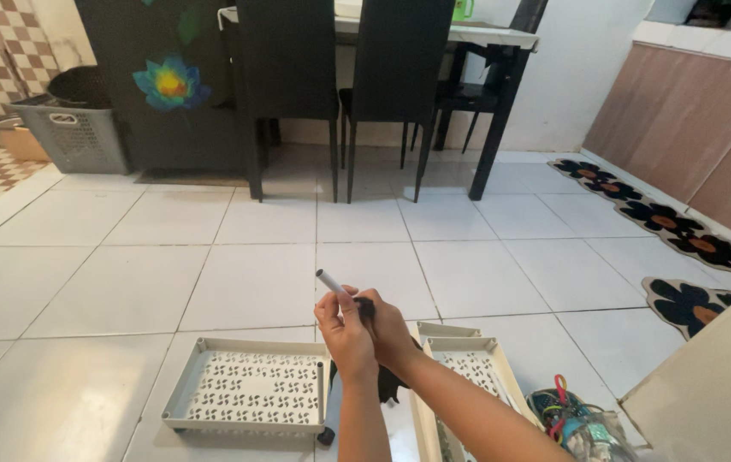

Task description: The person wipes metal rods with a black cloth and inserts them into holes on a white plastic tray. The person repeats this process for multiple rods, placing each cleaned rod into the tray.

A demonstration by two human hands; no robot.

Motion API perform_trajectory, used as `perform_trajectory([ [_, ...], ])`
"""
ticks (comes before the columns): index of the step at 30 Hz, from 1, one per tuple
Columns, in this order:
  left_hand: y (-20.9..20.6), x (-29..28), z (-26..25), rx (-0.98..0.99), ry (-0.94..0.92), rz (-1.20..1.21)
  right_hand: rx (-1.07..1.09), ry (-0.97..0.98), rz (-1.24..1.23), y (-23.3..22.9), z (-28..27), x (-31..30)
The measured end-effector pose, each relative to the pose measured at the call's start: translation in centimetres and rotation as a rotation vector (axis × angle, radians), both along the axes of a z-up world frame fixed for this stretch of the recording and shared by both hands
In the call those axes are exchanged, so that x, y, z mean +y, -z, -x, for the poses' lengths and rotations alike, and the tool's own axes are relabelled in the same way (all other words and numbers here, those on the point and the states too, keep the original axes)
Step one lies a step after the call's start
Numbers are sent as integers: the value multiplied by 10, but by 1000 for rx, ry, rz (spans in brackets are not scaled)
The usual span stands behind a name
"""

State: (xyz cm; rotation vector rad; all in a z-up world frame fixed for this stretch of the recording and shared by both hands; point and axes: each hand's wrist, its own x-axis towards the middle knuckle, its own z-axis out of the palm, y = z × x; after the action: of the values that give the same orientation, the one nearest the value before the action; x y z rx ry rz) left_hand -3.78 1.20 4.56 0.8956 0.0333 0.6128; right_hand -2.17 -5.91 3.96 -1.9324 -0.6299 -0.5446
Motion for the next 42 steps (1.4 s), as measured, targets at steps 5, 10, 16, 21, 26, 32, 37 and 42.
perform_trajectory([
  [5,5,13,-1,37,-80,56,20,62,97,47,-11,-15],
  [10,3,41,-7,-103,-68,381,337,143,122,118,-31,-27],
  [16,7,109,-2,-223,-7,660,565,247,644,172,-56,-62],
  [21,47,113,-31,-189,54,668,1122,-86,179,130,-76,-59],
  [26,107,57,-74,-95,146,610,1134,-253,47,57,-69,-45],
  [32,231,2,-103,477,163,41,969,-25,-316,33,-73,-69],
  [37,344,5,-78,602,-183,-1121,399,386,140,56,-75,-74],
  [42,364,33,-40,788,-60,-1168,358,394,262,60,-74,-69],
])
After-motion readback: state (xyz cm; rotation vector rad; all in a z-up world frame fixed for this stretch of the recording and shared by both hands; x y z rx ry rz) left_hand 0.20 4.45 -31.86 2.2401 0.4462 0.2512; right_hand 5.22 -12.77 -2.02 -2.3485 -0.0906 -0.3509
